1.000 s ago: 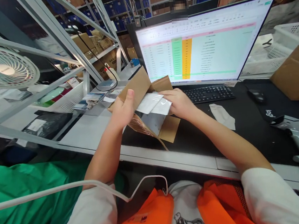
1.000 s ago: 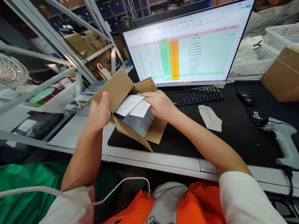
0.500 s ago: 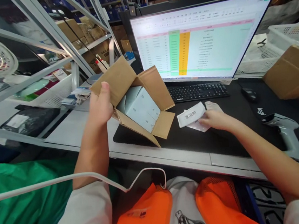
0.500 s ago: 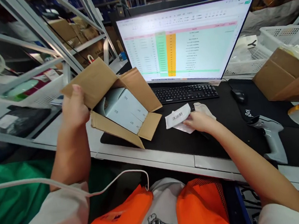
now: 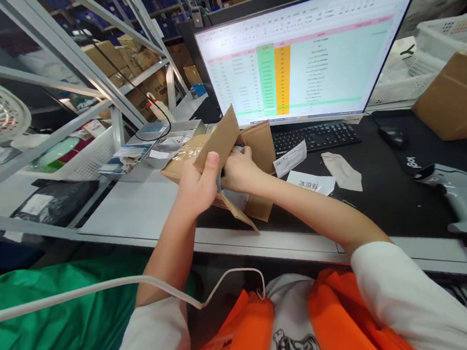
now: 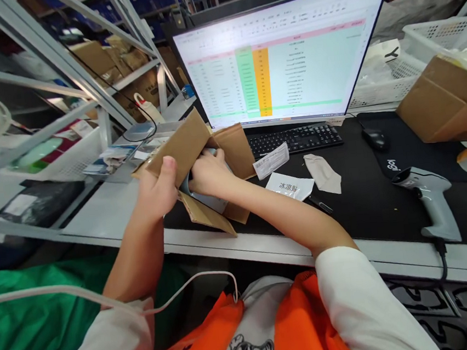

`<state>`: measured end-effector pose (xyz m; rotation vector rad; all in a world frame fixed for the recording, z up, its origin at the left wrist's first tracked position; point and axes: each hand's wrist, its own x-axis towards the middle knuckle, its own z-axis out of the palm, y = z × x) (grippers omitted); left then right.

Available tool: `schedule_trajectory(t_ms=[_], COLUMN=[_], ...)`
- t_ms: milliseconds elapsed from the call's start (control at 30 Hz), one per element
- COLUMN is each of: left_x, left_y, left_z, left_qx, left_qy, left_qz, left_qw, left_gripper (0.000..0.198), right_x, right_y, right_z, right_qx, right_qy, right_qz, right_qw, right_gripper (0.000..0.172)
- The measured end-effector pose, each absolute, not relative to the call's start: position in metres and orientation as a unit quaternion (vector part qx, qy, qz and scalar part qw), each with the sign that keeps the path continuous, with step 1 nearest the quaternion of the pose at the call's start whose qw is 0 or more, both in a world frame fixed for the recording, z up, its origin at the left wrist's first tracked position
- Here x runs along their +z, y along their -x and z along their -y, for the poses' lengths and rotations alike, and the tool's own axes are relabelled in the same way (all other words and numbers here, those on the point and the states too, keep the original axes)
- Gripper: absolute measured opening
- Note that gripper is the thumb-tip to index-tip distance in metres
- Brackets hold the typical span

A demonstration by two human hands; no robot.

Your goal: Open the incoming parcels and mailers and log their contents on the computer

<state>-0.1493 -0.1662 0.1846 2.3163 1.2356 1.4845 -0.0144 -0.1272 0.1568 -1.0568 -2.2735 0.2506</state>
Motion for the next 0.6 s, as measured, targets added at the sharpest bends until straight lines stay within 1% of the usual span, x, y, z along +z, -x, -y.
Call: schedule_trajectory(t_ms=[67,133,233,300,367,433,500,533,600], left_x=[0.182,0.18,0.178,0.178,0.177,0.176,0.174,0.173,0.171], left_y=[0.151,0.152,0.156,0.162,0.172,0.181,0.188,0.189,0.186], left_z=[0.166,0.165,0.166,0.168,0.172,0.176,0.18,0.181,0.182], left_qx=[0.501,0.516,0.534,0.555,0.584,0.616,0.639,0.644,0.631], left_qy=[-0.758,-0.745,-0.731,-0.72,-0.698,-0.666,-0.642,-0.639,-0.661], left_qz=[-0.414,-0.42,-0.42,-0.413,-0.412,-0.417,-0.42,-0.418,-0.403], left_qw=[0.049,0.05,0.054,0.051,0.05,0.053,0.05,0.047,0.042], left_gripper=[0.058,0.058,0.056,0.055,0.057,0.061,0.063,0.063,0.057], right_x=[0.155,0.153,0.145,0.136,0.122,0.103,0.082,0.07,0.049], right_y=[0.023,0.022,-0.007,-0.05,-0.107,-0.17,-0.228,-0.253,-0.292], right_z=[0.127,0.129,0.141,0.154,0.17,0.184,0.195,0.199,0.203], right_qx=[0.098,0.105,0.136,0.203,0.297,0.361,0.415,0.431,0.435], right_qy=[0.411,0.413,0.384,0.376,0.415,0.459,0.441,0.431,0.442], right_qz=[0.848,0.834,0.805,0.759,0.663,0.528,0.394,0.346,0.304], right_qw=[0.32,0.352,0.431,0.491,0.547,0.617,0.692,0.714,0.723], right_gripper=[0.028,0.022,0.02,0.024,0.027,0.027,0.026,0.025,0.027])
